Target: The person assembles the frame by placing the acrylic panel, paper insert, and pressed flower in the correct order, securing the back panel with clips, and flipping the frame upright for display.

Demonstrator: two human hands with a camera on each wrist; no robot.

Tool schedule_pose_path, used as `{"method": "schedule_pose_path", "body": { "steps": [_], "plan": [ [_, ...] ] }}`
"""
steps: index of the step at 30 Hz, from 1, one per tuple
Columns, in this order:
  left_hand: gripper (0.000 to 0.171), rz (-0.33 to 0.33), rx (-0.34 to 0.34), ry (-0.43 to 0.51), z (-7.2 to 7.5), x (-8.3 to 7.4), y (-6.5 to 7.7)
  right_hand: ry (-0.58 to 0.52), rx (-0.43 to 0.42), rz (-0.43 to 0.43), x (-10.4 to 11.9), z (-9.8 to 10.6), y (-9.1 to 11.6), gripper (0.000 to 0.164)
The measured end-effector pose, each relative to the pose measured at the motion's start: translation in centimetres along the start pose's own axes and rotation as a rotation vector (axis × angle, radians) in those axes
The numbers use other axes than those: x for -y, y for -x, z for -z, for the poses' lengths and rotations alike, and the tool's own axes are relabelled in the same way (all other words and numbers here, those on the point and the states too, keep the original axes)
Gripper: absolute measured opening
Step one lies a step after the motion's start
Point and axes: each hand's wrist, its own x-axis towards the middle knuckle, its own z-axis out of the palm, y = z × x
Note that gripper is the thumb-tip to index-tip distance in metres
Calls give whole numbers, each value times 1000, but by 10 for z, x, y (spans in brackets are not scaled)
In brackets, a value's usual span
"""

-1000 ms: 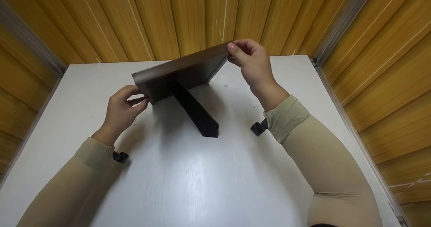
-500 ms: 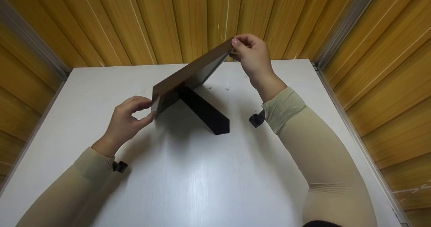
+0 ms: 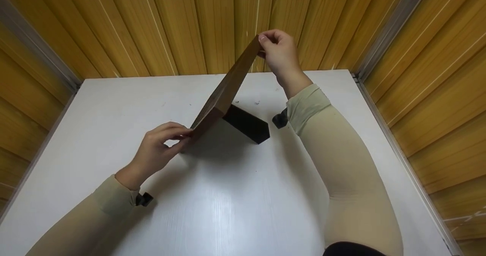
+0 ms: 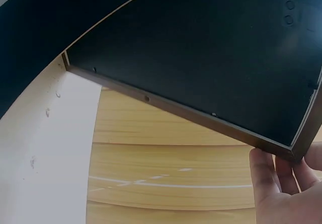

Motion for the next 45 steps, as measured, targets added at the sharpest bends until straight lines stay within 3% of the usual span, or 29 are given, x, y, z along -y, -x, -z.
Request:
{"method": "schedule_pose_path", "body": {
  "steps": [10, 18, 25, 30, 36, 40, 45],
  "plan": [
    [28, -67, 39, -4, -20, -14, 7, 96, 30, 12, -9, -11, -15, 9],
    [27, -79, 53, 31, -22, -16, 7, 181, 40, 19, -6, -21, -18, 13],
    [19, -72, 26, 87, -14, -11, 8, 51, 21, 35, 0, -20, 9, 14],
    [18, 57, -12, 146, -5, -1, 4, -28, 8, 62, 9, -17, 43, 14],
    [20, 249, -53, 177, 0, 15, -12, -139, 70, 63, 13, -9, 91, 24],
    [25, 397, -59, 179, 0, 36, -28, -185, 98, 22, 12, -4, 123, 36],
    [37, 574, -9, 147, 1, 69, -45, -202, 153, -38, 10, 1, 158, 58]
  ]
}}
